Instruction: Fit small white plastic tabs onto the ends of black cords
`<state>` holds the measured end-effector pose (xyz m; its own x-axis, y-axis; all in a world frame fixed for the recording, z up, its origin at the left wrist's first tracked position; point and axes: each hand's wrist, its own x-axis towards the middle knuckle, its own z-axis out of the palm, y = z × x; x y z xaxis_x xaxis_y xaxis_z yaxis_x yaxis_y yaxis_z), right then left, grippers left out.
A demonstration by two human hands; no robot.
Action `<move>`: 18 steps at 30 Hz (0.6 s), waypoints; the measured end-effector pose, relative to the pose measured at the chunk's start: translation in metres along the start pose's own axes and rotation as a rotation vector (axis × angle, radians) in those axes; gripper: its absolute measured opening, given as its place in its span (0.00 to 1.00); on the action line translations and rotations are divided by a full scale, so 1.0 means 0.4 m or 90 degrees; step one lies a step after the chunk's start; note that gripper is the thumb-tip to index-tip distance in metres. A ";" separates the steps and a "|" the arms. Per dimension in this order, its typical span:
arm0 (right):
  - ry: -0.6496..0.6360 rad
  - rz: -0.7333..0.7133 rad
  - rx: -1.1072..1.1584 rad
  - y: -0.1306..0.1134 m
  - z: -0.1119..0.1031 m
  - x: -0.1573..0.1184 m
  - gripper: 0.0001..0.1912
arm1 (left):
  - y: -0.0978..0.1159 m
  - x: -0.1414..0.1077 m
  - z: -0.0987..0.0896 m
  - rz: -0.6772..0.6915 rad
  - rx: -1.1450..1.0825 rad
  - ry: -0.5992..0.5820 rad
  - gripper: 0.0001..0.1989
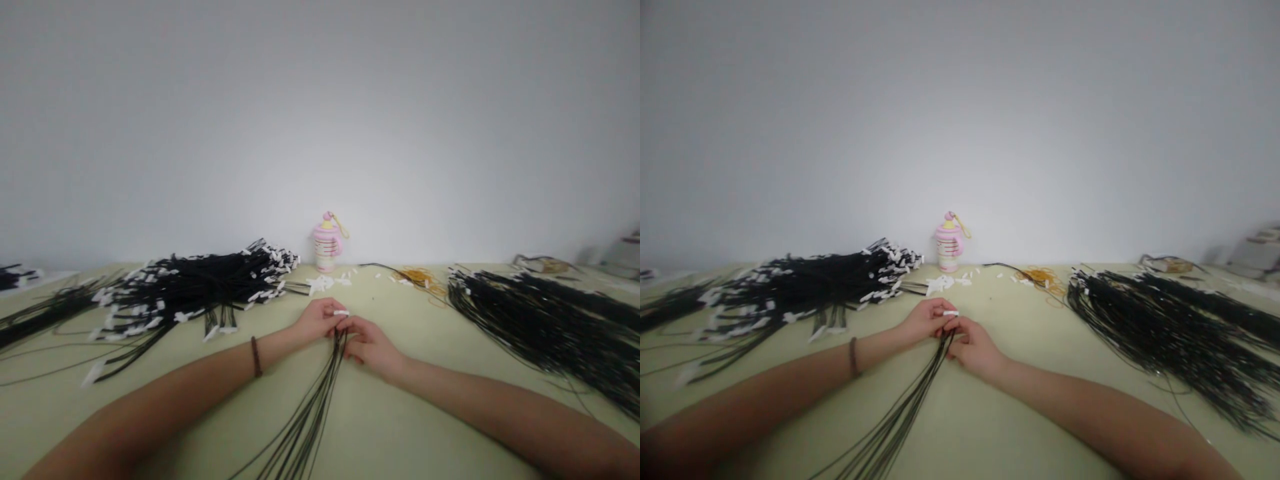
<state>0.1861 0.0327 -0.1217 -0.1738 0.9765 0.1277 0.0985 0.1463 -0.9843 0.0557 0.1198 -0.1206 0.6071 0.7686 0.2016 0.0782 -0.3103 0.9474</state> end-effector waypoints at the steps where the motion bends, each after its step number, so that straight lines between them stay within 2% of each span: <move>1: 0.000 0.002 -0.006 0.000 -0.001 0.002 0.18 | 0.000 -0.002 0.002 0.004 0.002 -0.006 0.16; 3: -0.007 -0.001 -0.052 0.002 -0.006 0.008 0.13 | -0.002 -0.004 0.006 0.014 0.010 -0.018 0.16; 5: -0.006 -0.041 -0.139 0.006 -0.016 0.015 0.11 | -0.005 -0.002 0.007 0.014 0.014 -0.015 0.15; 10: -0.008 -0.159 -0.437 0.004 -0.046 0.021 0.19 | -0.011 0.021 -0.005 -0.059 -0.072 0.119 0.10; 13: -0.049 -0.213 -0.531 0.001 -0.051 0.015 0.20 | -0.007 0.041 -0.030 -0.110 -0.117 0.150 0.05; 15: -0.092 -0.268 -0.571 0.003 -0.049 0.008 0.21 | 0.000 0.047 -0.050 -0.136 -0.117 0.118 0.05; 18: -0.155 -0.317 -0.576 0.007 -0.049 0.003 0.23 | 0.011 0.045 -0.069 -0.162 -0.086 0.001 0.07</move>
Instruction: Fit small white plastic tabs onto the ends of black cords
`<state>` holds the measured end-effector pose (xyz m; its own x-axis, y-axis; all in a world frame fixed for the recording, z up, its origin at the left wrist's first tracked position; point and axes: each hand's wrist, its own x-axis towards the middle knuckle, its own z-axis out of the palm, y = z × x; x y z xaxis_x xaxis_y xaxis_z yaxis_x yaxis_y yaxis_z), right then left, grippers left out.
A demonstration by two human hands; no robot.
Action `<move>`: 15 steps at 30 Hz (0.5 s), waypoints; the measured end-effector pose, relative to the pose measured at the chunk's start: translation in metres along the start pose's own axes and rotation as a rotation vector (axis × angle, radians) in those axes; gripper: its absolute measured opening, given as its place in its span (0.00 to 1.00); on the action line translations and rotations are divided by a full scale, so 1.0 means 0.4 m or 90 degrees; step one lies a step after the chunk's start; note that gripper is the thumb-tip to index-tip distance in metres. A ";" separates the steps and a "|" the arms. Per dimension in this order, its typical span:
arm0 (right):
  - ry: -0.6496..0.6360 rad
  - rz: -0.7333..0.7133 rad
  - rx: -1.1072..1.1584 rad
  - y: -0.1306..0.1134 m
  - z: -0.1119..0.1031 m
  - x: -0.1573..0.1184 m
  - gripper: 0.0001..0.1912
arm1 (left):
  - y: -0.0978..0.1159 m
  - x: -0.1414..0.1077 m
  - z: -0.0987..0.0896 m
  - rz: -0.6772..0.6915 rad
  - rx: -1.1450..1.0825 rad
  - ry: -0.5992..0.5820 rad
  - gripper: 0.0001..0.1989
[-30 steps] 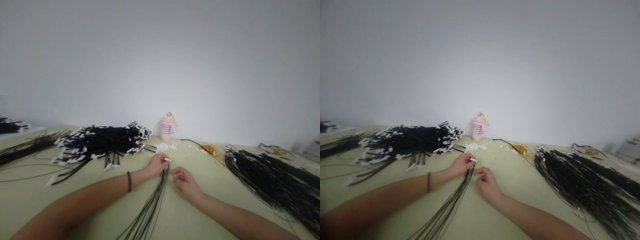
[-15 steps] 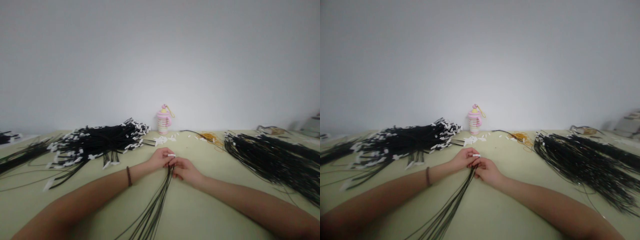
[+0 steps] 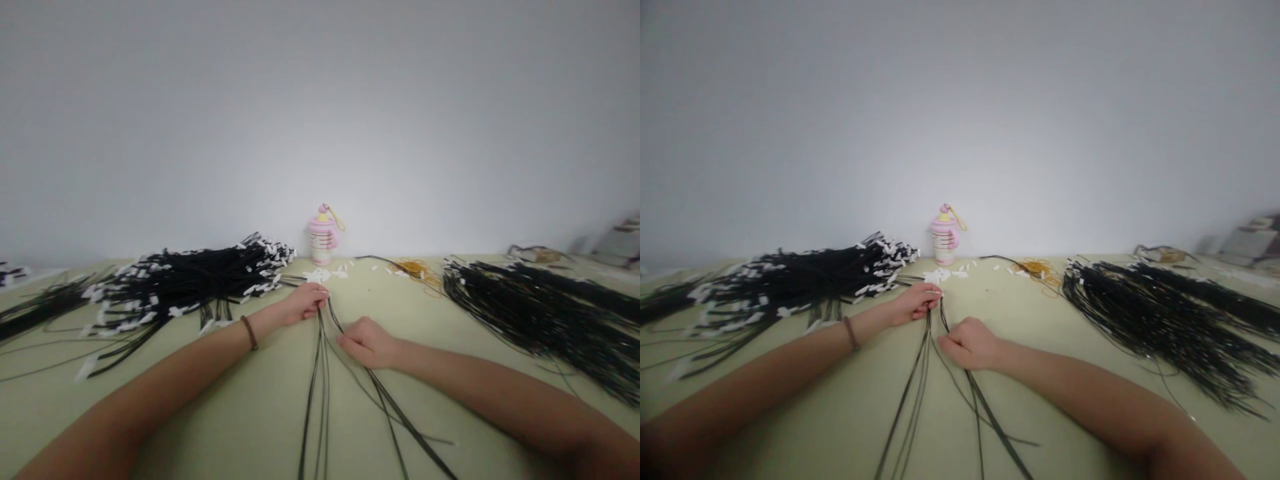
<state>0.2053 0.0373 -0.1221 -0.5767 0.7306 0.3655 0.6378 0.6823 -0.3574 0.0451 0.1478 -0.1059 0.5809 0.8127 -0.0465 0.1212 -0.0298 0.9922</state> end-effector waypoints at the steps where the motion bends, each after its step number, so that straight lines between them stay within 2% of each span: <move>1: 0.003 0.001 0.029 0.004 -0.001 0.000 0.23 | 0.001 -0.003 -0.002 0.001 0.014 -0.023 0.08; 4: 0.076 0.080 0.105 0.038 -0.012 0.012 0.21 | -0.002 -0.013 0.001 0.028 0.031 -0.035 0.09; 6: 0.123 0.178 0.034 0.080 -0.025 0.029 0.19 | -0.009 -0.015 0.007 0.048 0.044 -0.030 0.10; 8: 0.097 0.284 -0.121 0.132 -0.037 0.052 0.14 | -0.017 -0.015 0.013 0.066 0.072 -0.025 0.11; 10: 0.106 0.332 -0.179 0.183 -0.045 0.080 0.11 | -0.024 -0.011 0.019 0.081 0.098 0.000 0.11; 15: 0.107 0.393 -0.278 0.258 -0.036 0.172 0.18 | -0.030 -0.002 0.027 0.081 0.122 0.071 0.09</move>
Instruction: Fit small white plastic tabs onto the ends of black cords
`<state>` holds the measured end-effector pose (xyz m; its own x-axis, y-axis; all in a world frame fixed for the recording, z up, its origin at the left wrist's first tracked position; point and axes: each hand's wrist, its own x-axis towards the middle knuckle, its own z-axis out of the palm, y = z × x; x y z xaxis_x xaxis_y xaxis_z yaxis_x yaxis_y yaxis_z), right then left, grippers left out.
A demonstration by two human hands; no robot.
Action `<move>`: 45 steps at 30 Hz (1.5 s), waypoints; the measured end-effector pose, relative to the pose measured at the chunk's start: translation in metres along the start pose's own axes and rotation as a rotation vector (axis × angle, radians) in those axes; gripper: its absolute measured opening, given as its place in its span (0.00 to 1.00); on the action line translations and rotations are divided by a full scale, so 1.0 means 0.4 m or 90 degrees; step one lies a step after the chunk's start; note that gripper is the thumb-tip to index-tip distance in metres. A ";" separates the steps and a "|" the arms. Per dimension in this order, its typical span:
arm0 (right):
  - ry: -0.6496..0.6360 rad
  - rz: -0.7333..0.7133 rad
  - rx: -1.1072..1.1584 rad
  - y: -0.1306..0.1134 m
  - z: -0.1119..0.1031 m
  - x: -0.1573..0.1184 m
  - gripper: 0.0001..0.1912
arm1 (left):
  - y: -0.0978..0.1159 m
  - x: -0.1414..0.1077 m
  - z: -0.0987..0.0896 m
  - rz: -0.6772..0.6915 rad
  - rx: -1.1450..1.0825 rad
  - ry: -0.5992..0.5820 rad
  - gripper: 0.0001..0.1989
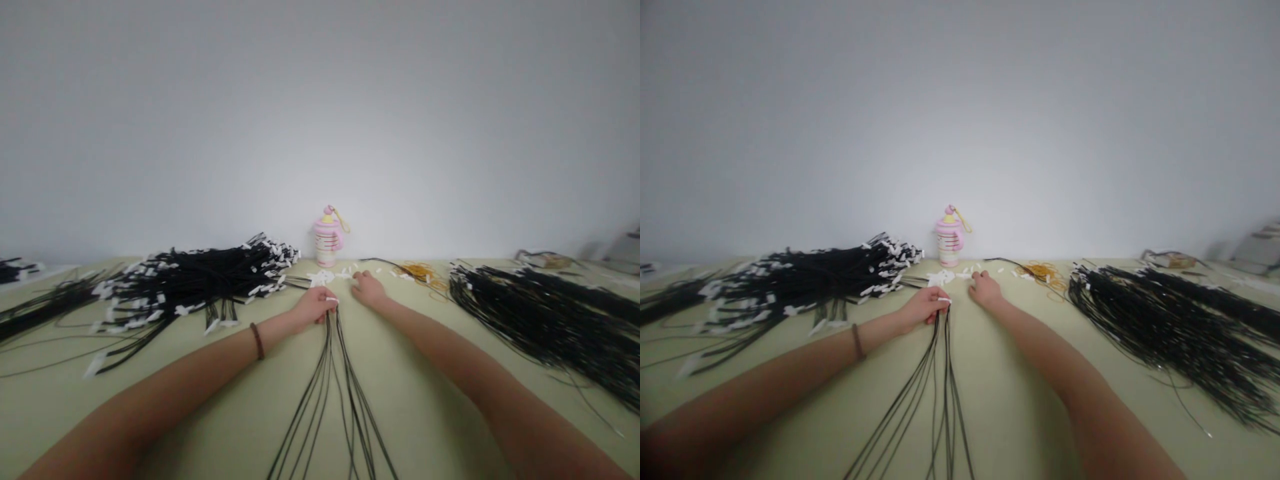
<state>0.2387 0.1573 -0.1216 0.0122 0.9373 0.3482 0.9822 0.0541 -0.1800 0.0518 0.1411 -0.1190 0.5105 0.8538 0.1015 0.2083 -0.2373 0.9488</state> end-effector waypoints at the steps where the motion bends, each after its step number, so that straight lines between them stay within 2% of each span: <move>1: 0.001 0.007 -0.016 -0.009 0.007 0.017 0.18 | 0.002 -0.001 0.001 -0.002 0.000 0.003 0.09; 4: -0.004 -0.001 -0.053 -0.036 0.025 0.052 0.16 | 0.010 -0.006 0.003 -0.007 0.006 0.004 0.08; 8: -0.020 -0.035 -0.074 -0.047 0.035 0.060 0.14 | 0.021 -0.014 0.001 -0.012 0.010 -0.005 0.08; 13: -0.028 -0.054 -0.078 -0.026 0.026 0.036 0.15 | 0.024 -0.013 -0.005 -0.017 -0.032 -0.091 0.11; 17: -0.023 -0.051 -0.083 -0.015 0.018 0.028 0.20 | 0.024 -0.011 -0.009 -0.016 -0.030 -0.134 0.14; 23: -0.035 -0.095 -0.076 -0.010 0.020 0.024 0.19 | 0.026 -0.015 -0.004 -0.011 -0.002 -0.119 0.12; 29: -0.037 -0.122 -0.060 0.001 0.021 0.021 0.24 | 0.025 -0.015 0.000 -0.013 0.012 -0.113 0.10; 33: -0.054 -0.136 -0.045 0.001 0.019 0.026 0.21 | 0.019 -0.011 -0.002 -0.006 0.018 -0.109 0.10; 38: -0.040 -0.105 -0.007 0.000 0.021 0.025 0.17 | 0.008 -0.005 -0.003 0.003 0.016 -0.113 0.10; 45: -0.012 -0.081 0.097 -0.006 0.023 0.016 0.10 | 0.025 -0.014 -0.001 -0.012 -0.041 -0.088 0.13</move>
<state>0.2346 0.1664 -0.1272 -0.1160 0.9258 0.3597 0.9355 0.2235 -0.2737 0.0506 0.1344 -0.1101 0.6184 0.7846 0.0455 0.1674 -0.1880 0.9678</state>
